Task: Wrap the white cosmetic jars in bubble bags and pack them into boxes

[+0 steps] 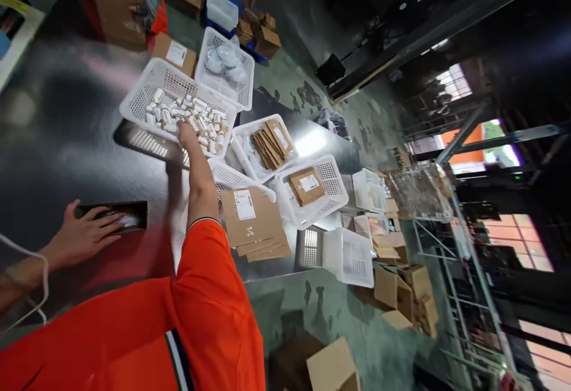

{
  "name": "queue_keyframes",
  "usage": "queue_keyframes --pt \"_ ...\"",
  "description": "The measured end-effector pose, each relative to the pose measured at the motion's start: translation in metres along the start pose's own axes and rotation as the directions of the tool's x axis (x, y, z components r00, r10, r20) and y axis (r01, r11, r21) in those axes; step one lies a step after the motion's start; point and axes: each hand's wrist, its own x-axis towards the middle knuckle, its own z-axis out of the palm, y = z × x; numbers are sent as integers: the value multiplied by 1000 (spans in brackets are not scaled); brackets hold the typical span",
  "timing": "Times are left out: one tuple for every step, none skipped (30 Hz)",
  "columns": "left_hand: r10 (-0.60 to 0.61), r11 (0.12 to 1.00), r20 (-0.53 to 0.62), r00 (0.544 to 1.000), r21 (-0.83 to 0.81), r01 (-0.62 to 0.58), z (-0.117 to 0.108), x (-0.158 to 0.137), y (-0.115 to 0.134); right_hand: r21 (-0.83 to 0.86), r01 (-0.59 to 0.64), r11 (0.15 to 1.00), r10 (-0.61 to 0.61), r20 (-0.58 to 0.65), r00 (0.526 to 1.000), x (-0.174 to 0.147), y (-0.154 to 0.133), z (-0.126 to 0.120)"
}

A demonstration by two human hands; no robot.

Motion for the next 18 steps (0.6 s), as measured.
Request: queue_keyframes --pt "-15 1000 9 1000 -7 15 1 0 0 -12 9 1000 -9 -15 1000 -9 -2 -2" --pt "-26 1000 11 1000 -14 26 3 0 0 -27 18 999 -19 -35 999 -22 -5 -4" --pt "-29 999 10 1000 -19 29 4 0 0 -42 32 999 -34 -63 997 -40 -9 -8" --pt "-21 1000 3 1000 -21 21 5 1 -1 -56 58 997 -63 -93 994 -61 -14 -13" --pt "-5 1000 -7 1000 -17 5 6 1 -1 -72 102 992 -110 -114 987 -85 -21 -17" --pt "18 1000 -13 1000 -9 -18 7 1 -2 -91 164 982 -174 -113 978 -111 -29 -21" --pt "40 999 -18 999 2 -40 7 1 -3 -113 239 964 -249 -83 965 -138 -39 -24" --pt "57 998 -20 998 16 -57 7 2 -3 -137 324 936 -329 -20 944 -165 -51 -24" --pt "69 997 -20 997 32 -68 7 2 -4 -161 406 900 -399 70 914 -189 -63 -20" --pt "75 996 -25 997 47 -74 7 2 -4 -181 472 863 -445 173 879 -210 -76 -13" --pt "79 995 -31 996 58 -77 7 3 -5 -200 522 829 -468 265 843 -226 -89 -1" --pt "83 995 -40 996 66 -80 7 3 -6 -219 558 801 -475 335 814 -237 -101 13" --pt "85 994 -46 995 72 -82 7 4 -7 -235 581 779 -475 383 792 -242 -110 29" --pt "85 994 -44 995 77 -81 7 4 -8 -247 596 764 -474 411 779 -244 -118 45" --pt "80 993 -32 996 84 -77 7 5 -9 -251 604 757 -476 421 772 -242 -122 61" --pt "74 993 -10 997 94 -73 7 6 -9 -249 608 754 -483 417 770 -239 -125 75" --pt "66 992 15 998 105 -68 7 7 -10 -244 604 759 -487 404 774 -234 -125 86" --pt "58 991 34 998 116 -61 7 7 -10 -239 590 771 -482 385 787 -230 -125 95"
